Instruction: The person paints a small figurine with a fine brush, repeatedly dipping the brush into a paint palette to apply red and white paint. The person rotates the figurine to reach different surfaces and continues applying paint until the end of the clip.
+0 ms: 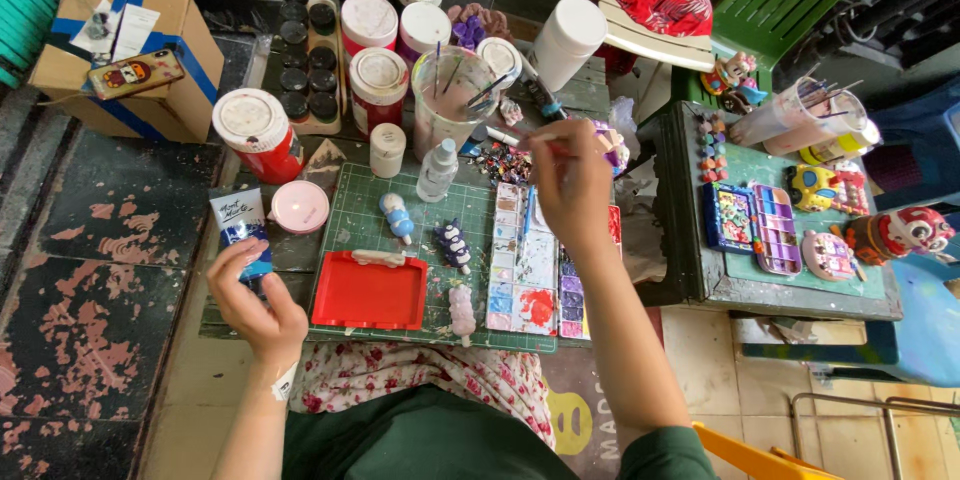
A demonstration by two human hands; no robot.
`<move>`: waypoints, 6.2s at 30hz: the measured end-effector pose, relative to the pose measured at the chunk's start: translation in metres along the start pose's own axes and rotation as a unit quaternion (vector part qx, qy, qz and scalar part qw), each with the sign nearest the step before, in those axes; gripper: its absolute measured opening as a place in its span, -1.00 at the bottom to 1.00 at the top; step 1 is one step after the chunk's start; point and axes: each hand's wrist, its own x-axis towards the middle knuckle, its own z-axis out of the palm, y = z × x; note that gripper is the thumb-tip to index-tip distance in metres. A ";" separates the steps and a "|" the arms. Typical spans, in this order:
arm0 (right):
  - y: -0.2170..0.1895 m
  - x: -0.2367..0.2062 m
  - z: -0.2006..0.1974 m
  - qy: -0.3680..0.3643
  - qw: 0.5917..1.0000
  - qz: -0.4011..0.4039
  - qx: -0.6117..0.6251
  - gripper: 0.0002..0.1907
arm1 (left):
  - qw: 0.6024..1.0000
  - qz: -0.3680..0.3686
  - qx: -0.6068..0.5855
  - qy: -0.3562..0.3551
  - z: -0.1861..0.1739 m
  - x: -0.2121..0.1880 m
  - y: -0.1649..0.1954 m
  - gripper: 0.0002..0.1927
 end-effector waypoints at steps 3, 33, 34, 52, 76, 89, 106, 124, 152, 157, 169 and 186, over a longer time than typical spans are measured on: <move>0.008 -0.012 0.001 0.016 0.999 0.027 0.006 -0.90 | 1.000 0.010 -0.003 0.009 0.001 0.000 0.000 -0.77; 0.067 -0.108 -0.045 0.225 0.927 0.138 0.268 -0.92 | 0.996 0.059 0.009 -0.069 -0.005 -0.010 0.002 -0.22; 0.072 -0.124 -0.058 0.256 0.920 0.152 0.254 -0.92 | 0.996 0.059 0.007 -0.072 -0.006 -0.012 0.001 -0.22; 0.090 -0.211 -0.096 0.252 0.930 0.264 -0.043 -0.86 | 0.990 0.074 0.057 -0.101 -0.004 -0.022 0.000 -0.19; 0.095 -0.216 -0.096 0.274 0.913 0.297 0.056 -0.85 | 0.990 0.078 0.059 -0.100 -0.004 -0.020 -0.001 -0.21; 0.095 -0.213 -0.096 0.277 0.907 0.287 0.137 -0.83 | 0.992 0.075 0.045 -0.096 -0.007 -0.020 -0.002 -0.21; 0.047 -0.283 -0.063 0.166 0.885 0.367 0.231 -0.82 | 0.992 0.071 0.039 -0.094 -0.007 -0.024 -0.012 -0.22; 0.054 -0.273 -0.042 0.108 0.920 0.320 0.200 -0.89 | 0.993 0.071 0.037 -0.084 -0.007 -0.026 -0.019 -0.22; 0.023 -0.260 -0.048 0.074 0.969 0.230 0.057 -0.91 | 0.993 0.064 0.038 -0.087 -0.007 -0.025 -0.017 -0.20; 0.023 -0.255 -0.048 0.057 0.966 0.247 0.057 -0.91 | 0.993 0.065 0.041 -0.086 -0.005 -0.024 -0.018 -0.19; 0.026 -0.247 -0.051 0.105 0.962 0.233 0.102 -0.90 | 0.994 0.060 0.042 -0.085 -0.006 -0.024 -0.016 -0.20; 0.026 -0.237 -0.059 0.080 0.962 0.255 0.055 -0.89 | 0.993 0.065 0.045 -0.085 -0.005 -0.022 -0.018 -0.19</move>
